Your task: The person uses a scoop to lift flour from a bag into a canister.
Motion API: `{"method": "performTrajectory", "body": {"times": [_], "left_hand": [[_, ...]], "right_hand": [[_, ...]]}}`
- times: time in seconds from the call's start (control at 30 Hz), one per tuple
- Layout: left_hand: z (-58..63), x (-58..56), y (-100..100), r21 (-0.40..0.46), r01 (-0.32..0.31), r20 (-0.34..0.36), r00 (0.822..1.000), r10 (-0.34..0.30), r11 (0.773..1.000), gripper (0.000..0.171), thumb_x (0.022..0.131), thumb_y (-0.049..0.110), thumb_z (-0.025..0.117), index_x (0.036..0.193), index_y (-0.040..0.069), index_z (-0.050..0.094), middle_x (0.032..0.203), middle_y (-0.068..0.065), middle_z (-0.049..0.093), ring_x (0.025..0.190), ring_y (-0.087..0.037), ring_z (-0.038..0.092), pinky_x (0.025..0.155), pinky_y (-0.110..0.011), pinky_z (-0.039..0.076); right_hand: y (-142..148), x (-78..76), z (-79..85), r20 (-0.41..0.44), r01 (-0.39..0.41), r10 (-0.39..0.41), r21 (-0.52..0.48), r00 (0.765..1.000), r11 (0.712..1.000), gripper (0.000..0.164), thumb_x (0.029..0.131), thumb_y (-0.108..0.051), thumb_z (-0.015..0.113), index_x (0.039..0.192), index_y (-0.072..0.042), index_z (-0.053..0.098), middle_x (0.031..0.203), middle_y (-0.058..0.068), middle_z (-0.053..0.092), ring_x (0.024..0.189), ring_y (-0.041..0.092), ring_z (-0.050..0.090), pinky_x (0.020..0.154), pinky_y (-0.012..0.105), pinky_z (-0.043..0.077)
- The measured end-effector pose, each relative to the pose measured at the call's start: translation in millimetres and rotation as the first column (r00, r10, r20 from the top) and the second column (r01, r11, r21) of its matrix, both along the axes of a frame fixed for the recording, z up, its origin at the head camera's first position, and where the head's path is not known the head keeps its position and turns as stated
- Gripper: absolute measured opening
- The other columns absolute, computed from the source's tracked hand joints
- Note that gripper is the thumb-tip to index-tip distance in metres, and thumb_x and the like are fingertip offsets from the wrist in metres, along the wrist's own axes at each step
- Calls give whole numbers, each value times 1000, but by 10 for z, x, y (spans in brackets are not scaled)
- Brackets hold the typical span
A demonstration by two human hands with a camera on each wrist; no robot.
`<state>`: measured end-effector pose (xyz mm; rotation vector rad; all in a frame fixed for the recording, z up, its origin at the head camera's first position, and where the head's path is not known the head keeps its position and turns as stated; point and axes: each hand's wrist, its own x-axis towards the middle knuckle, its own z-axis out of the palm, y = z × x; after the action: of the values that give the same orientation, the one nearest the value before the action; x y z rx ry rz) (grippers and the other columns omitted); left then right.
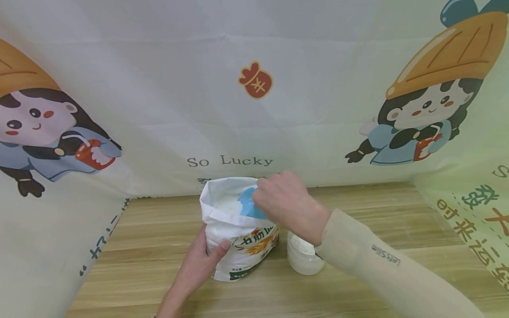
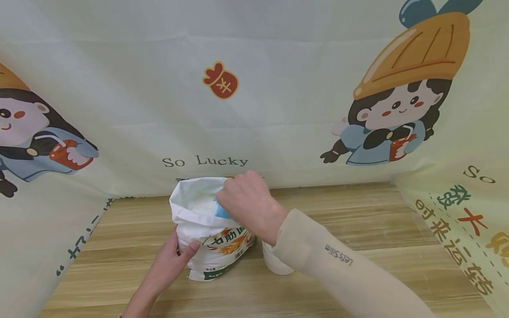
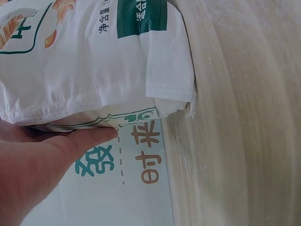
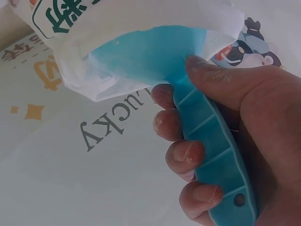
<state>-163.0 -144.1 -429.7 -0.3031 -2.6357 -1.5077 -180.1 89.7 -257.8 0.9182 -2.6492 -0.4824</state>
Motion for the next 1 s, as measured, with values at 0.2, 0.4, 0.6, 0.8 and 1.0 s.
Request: {"method": "performTrajectory", "body": {"times": [0.2,0.4,0.6,0.8,1.0], "left_hand": [[5,-7,8,6,5,6,1000,-5,1000,57,100,35,71,145,10,47,125,-15,67,113,-29,65,94,-50,53],[8,-2,16,11,2,9,1000,-2,1000,57,100,34,70,145,9,47,124,-16,67,112,-29,65,92,-48,54],[0,4,15,15,6,-8,1000,-5,1000,55,100,32,70,145,9,47,123,-15,68,111,-29,66,91,-48,54],[1,9,13,20,12,-14,1000,-12,1000,54,101,31,70,145,9,48,124,-15,68,112,-28,65,92,-48,54],[4,3,12,27,28,-29,999,-27,999,54,100,30,70,145,9,48,124,-14,67,112,-27,65,93,-48,53]], "right_hand": [[-18,-35,-31,26,16,-16,-3,1000,1000,26,96,-12,70,71,-19,67,68,-4,52,55,11,37,44,25,37],[-18,-72,-79,40,14,-13,-37,999,999,29,100,-26,69,73,-18,68,68,-4,51,55,11,38,45,26,37],[-2,-124,-148,40,7,-4,-80,999,997,29,101,-34,69,78,-17,72,69,-4,51,56,12,39,45,27,36],[29,-159,-225,12,-18,19,-98,1000,995,28,101,-38,68,85,-16,74,73,-3,55,57,13,42,46,28,39],[50,-204,-299,47,2,3,-104,999,995,28,103,-42,65,95,-17,76,84,-3,62,64,15,50,50,29,44]]}}
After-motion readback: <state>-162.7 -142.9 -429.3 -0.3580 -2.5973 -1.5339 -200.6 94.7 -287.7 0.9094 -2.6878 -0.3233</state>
